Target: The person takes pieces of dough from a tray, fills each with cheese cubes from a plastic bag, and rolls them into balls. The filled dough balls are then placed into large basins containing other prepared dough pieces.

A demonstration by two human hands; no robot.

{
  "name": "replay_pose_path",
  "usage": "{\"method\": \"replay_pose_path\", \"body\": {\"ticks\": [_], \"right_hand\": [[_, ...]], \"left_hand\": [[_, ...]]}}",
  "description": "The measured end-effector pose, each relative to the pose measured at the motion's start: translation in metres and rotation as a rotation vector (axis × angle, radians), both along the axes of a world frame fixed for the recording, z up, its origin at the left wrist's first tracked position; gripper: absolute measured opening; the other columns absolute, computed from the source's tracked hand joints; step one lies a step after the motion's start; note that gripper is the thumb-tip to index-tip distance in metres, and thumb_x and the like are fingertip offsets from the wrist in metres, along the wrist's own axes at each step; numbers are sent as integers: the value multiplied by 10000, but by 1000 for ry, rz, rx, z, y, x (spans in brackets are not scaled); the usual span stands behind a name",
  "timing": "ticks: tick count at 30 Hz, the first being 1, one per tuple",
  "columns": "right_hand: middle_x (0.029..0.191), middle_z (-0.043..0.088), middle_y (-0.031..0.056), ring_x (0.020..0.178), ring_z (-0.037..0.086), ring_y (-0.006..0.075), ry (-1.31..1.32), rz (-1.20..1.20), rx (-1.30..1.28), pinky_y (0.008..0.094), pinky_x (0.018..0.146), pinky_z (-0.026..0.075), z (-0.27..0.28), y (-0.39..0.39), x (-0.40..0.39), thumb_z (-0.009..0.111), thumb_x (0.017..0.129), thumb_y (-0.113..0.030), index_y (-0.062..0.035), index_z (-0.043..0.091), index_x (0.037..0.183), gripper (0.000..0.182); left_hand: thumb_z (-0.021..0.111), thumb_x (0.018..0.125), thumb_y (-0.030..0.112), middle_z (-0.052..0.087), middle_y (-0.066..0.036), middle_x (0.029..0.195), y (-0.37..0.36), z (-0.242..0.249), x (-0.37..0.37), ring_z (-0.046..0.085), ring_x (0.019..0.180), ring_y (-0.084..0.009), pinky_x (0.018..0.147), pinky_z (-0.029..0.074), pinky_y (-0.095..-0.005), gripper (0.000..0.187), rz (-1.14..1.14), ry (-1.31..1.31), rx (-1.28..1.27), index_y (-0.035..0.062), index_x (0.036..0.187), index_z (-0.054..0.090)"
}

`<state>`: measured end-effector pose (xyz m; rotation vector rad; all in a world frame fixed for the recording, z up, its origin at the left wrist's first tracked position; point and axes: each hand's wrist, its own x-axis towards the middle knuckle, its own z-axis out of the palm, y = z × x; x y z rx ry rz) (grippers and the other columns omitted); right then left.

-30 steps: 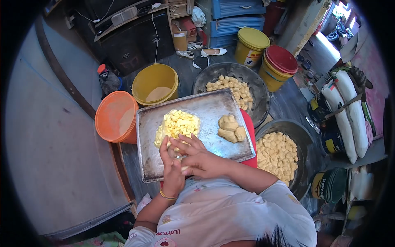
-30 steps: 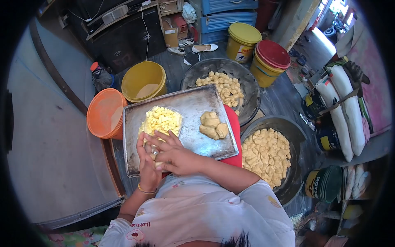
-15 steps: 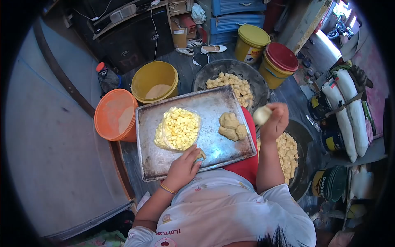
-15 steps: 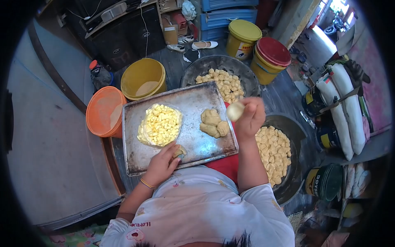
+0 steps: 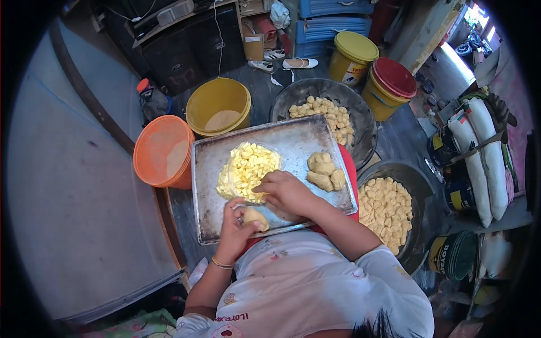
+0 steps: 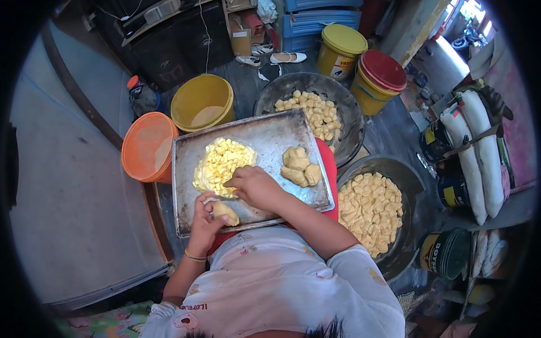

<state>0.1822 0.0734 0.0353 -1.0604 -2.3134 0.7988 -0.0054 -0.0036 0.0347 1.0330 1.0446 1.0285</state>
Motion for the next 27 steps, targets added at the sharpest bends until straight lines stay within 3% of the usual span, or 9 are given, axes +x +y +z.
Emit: {"method": "replay_pose_path", "body": {"ticks": [2,6,11,16,18,22,27], "right_hand": [[932,570,70,936,539,259,15,21,54,391,841,407,-2,-3,-11,665,755,-162,-117,646,1030,280],[911,568,68,924,534,256,-78,-3,89,365,816,403,-11,-5,-19,671,754,-198,-92,642,971,244],[853,603,86,861,556,267,137,-86,83,380,811,416,-7,-6,-17,641,777,-173,-86,633,883,138],[818,618,83,783,581,260,405,-235,16,352,734,459,9,-11,-19,679,768,-131,-71,643,937,183],[817,619,79,773,587,253,528,-263,-71,339,710,470,20,-17,-21,693,764,-119,-69,648,956,203],[836,637,69,764,589,228,544,-64,75,314,705,471,20,-21,-25,704,763,-116,-65,668,962,209],[1112,586,93,1015,532,258,354,-17,196,368,878,382,32,-23,-24,702,774,-247,-91,634,1064,336]], "left_hand": [[565,788,-56,539,-65,994,4,4,-13,572,892,-147,778,492,-263,317,126,-209,-127,48,1070,464],[553,795,-63,572,-132,1043,7,-2,-26,611,956,-244,792,551,-343,280,184,-469,-174,57,1028,456],[552,815,-54,593,-160,1034,10,-3,-29,623,954,-287,789,565,-374,270,179,-564,-219,56,1038,444],[578,832,-37,584,-154,1060,13,-2,-22,615,969,-252,856,533,-385,320,185,-533,-182,22,1117,447],[585,841,-1,591,-150,1047,11,-3,-17,629,936,-244,807,558,-333,335,207,-521,-196,12,1153,465],[602,845,28,582,-131,1072,10,2,-6,623,940,-227,821,553,-323,311,154,-553,-138,2,1131,482],[610,860,84,569,-128,1099,12,12,1,607,959,-231,819,541,-331,391,240,-621,-98,-9,1205,452]]}}
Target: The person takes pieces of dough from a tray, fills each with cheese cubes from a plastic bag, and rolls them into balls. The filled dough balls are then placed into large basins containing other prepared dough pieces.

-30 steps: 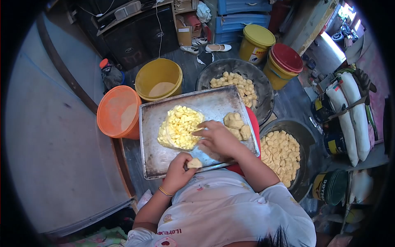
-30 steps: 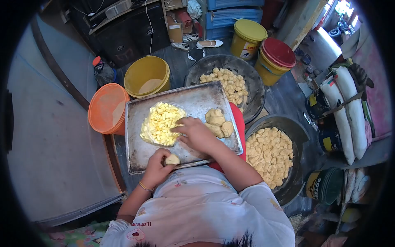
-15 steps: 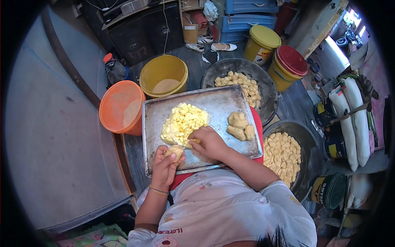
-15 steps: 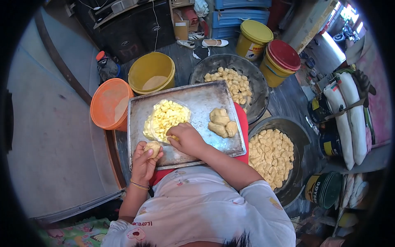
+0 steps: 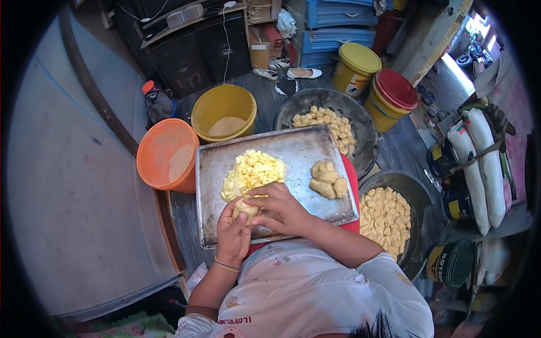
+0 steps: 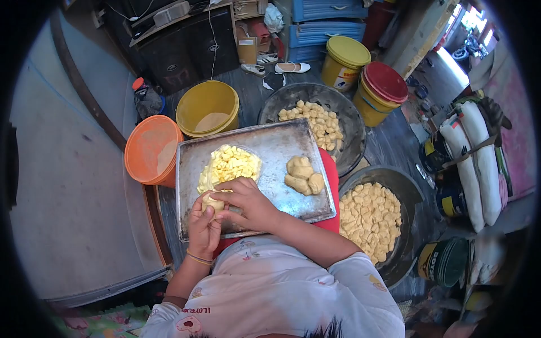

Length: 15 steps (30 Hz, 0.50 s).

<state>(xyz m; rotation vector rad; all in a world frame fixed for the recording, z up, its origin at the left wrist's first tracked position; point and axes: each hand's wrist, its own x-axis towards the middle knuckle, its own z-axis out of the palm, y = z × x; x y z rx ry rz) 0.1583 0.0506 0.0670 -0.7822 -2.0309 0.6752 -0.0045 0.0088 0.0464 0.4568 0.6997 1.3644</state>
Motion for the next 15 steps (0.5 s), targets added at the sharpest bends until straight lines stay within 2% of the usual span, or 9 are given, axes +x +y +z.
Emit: {"method": "replay_pose_path", "body": {"ticks": [3,4,7,9,10,12,13,14,15], "right_hand": [[1250,498,114,1122,458,291,-100,71,-54,408,934,327,3,-1,4,694,777,-310,-98,611,1115,407],[1250,498,114,1122,458,291,-99,62,-54,408,934,327,4,-1,5,694,777,-310,-98,611,1115,407],[1343,419,129,1199,402,329,-86,141,-146,438,987,288,4,-3,4,692,778,-311,-114,606,1123,406],[1417,330,140,1266,309,370,-60,238,-106,472,1021,241,1,-5,3,671,787,-318,-105,634,1021,318],[1456,261,154,1303,242,399,-63,278,-99,502,1043,196,-1,-8,3,680,781,-269,-83,631,939,250],[1446,270,164,1308,236,394,-132,295,-82,505,1044,186,2,-16,8,680,778,-247,-74,615,900,222],[1436,278,174,1312,231,388,-198,319,-68,509,1045,176,4,-20,9,681,774,-225,-66,599,861,199],[1349,373,176,1248,330,361,-69,362,-51,461,1016,258,4,-23,7,689,758,-177,-65,554,815,184],[1349,373,176,1248,330,361,-69,363,-51,461,1016,258,2,-27,7,689,758,-177,-65,554,815,184]], "left_hand": [[613,866,117,562,-136,1108,-1,9,1,601,962,-241,841,523,-348,424,-11,89,37,-14,1230,439],[613,866,117,562,-136,1108,-1,12,1,601,962,-241,841,523,-348,424,-20,89,38,-14,1230,439],[571,886,68,555,-172,1134,-5,14,6,589,999,-235,866,516,-350,382,-53,159,23,-5,1235,435],[549,915,217,502,-168,1199,-7,12,17,536,1053,-236,908,466,-357,469,28,313,109,28,1300,359],[549,915,217,502,-168,1199,-6,12,21,536,1053,-236,908,466,-357,469,21,311,114,28,1300,359],[440,950,382,400,-139,1295,-3,13,28,434,1159,-235,938,417,-374,521,111,253,227,67,1342,304],[440,950,382,400,-139,1295,1,10,29,434,1159,-235,938,417,-374,521,111,252,226,67,1342,304],[404,946,436,362,-116,1323,8,6,30,403,1174,-233,943,394,-373,552,173,248,316,79,1350,285],[368,943,491,325,-94,1350,15,7,31,372,1189,-231,948,370,-371,586,234,246,405,90,1358,267]]}}
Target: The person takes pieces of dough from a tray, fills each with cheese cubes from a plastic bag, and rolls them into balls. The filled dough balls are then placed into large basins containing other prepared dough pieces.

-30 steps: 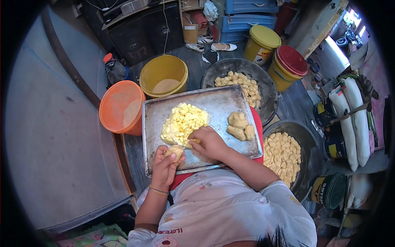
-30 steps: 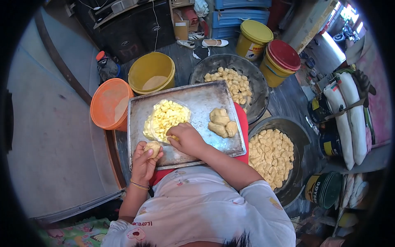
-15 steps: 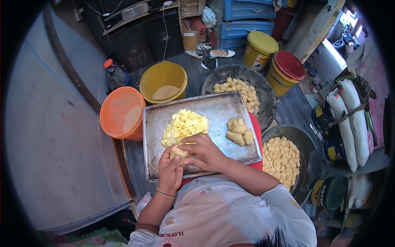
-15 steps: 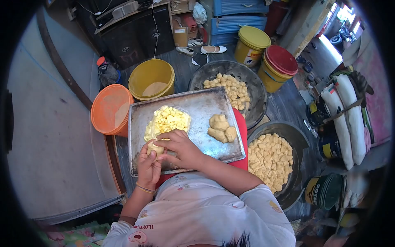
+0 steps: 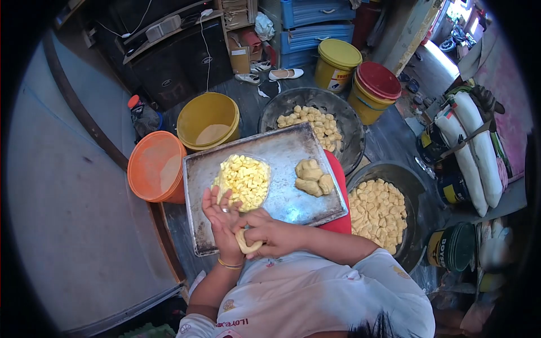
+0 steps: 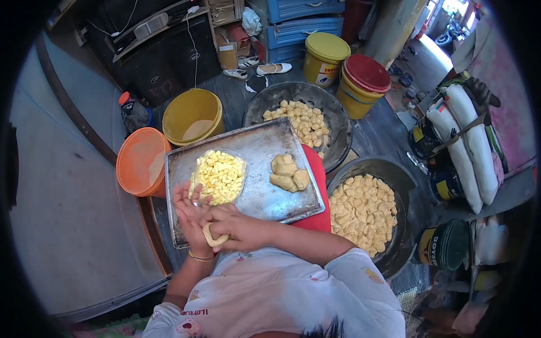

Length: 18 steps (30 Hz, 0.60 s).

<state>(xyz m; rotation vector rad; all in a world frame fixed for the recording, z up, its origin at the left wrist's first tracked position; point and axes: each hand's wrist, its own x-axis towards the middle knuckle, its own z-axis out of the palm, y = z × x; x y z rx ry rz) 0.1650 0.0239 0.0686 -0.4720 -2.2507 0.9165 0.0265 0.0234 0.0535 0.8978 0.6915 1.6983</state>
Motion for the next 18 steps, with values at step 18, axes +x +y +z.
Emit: {"method": "replay_pose_path", "body": {"ticks": [18], "right_hand": [[1103,552,160,1048,530,333,-249,-1099,183,393,902,415,24,40,153,746,718,-257,-85,581,1070,425]], "left_hand": [[403,960,336,413,-110,1265,1,-9,-13,441,1082,-158,901,351,-294,363,-26,459,-28,28,1126,502]]}}
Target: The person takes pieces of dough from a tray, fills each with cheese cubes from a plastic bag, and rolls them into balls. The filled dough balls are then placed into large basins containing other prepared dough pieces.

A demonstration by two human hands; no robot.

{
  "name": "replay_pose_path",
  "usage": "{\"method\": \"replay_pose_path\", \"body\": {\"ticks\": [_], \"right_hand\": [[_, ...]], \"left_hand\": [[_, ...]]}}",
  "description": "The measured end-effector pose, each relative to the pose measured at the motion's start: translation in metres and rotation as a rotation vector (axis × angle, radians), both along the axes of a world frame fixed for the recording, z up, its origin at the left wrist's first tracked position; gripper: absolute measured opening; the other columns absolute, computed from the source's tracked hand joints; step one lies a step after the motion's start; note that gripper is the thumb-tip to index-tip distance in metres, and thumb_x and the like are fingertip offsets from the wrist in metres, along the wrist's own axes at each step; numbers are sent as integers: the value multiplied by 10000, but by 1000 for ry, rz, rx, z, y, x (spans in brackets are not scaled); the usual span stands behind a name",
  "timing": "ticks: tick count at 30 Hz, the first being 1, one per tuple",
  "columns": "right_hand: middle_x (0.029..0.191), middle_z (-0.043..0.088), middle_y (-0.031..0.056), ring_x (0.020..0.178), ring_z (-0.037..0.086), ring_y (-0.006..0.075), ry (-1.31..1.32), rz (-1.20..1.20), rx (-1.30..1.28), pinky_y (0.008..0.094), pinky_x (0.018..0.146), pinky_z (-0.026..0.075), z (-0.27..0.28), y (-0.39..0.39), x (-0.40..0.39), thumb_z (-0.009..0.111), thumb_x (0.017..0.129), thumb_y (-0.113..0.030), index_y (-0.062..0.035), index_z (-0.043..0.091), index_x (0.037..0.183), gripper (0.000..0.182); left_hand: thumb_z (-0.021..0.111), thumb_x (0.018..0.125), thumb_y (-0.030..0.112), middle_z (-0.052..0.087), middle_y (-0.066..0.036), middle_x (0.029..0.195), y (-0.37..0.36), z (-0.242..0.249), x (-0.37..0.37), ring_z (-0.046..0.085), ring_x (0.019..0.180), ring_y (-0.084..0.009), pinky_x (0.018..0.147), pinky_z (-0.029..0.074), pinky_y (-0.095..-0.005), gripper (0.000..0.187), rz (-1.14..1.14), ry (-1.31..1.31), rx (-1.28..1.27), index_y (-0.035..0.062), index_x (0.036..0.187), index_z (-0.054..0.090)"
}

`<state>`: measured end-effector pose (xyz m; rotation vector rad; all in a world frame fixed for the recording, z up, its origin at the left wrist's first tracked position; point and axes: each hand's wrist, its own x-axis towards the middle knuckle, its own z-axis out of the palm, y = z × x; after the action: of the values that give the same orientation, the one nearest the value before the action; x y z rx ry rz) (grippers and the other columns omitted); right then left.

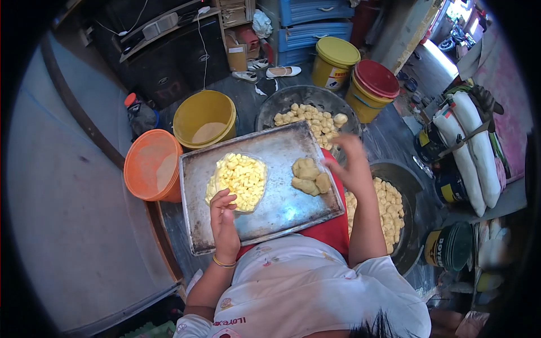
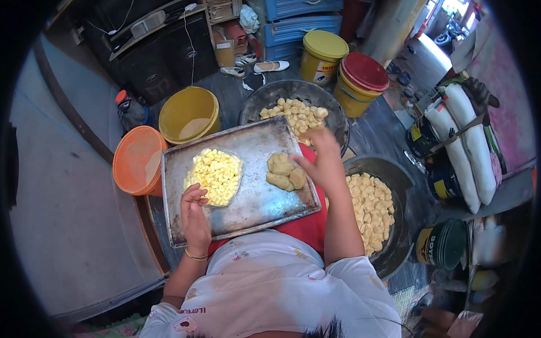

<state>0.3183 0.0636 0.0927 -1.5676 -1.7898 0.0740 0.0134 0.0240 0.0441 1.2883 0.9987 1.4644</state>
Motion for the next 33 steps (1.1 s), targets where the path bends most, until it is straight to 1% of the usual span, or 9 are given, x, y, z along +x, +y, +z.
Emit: {"method": "replay_pose_path", "body": {"ticks": [4,12,14,16,18,20,25,29,33], "right_hand": [[1130,557,159,1048,553,323,-120,40,-687,406,851,451,-18,-16,-17,763,663,-207,-87,491,1188,604],[973,606,154,896,613,308,95,188,-558,374,763,488,28,-28,-30,667,733,-114,-67,511,1119,418],[960,601,144,856,620,269,557,653,-519,358,733,491,33,-32,-41,655,780,-139,-51,548,1053,306],[957,606,120,837,619,241,457,692,-424,340,719,492,25,-27,-65,640,808,-146,-56,564,1042,262],[953,611,95,818,617,213,354,730,-329,322,705,494,10,-15,-88,625,837,-154,-60,581,1032,221],[961,603,91,851,607,244,402,515,-476,338,746,489,-17,3,-106,630,833,-172,-60,612,987,192],[911,580,105,884,575,295,138,439,-296,371,777,474,-77,25,-138,638,786,-150,-61,632,930,170],[875,560,107,903,555,303,8,407,-205,382,754,468,-86,26,-143,652,745,-129,-67,633,913,180],[863,577,91,828,579,246,130,422,-117,333,705,471,-73,20,-138,667,757,-130,-61,633,922,182]], "left_hand": [[495,930,261,462,-102,1209,-3,1,1,457,1050,-156,887,375,-282,268,-58,9,-80,31,1053,556],[553,900,277,507,-103,1165,-8,-10,-2,516,991,-160,856,439,-309,346,-396,-86,-275,18,1128,528],[563,894,307,514,-116,1165,-13,-5,8,548,945,-170,830,457,-316,394,-497,-145,-319,9,1147,514],[580,879,356,555,-119,1105,-21,18,22,568,902,-179,794,484,-330,471,-595,-572,-562,13,1189,490],[542,908,326,587,-121,1034,-18,11,8,580,893,-197,724,504,-331,429,-684,-591,-626,19,1202,485],[506,932,264,593,-121,1012,-12,-10,-8,596,863,-216,675,509,-322,391,-756,-493,-720,13,1229,469],[493,924,115,578,-109,1030,-18,-8,-13,590,856,-183,750,510,-318,288,-461,-489,-664,15,1193,502],[492,858,-2,585,-141,1050,-19,-7,-15,608,942,-252,839,513,-378,347,-275,-548,-579,5,1204,467],[497,833,-49,574,-148,1070,-15,-10,-15,598,986,-255,907,489,-400,388,-218,-629,-500,14,1212,445]]}}
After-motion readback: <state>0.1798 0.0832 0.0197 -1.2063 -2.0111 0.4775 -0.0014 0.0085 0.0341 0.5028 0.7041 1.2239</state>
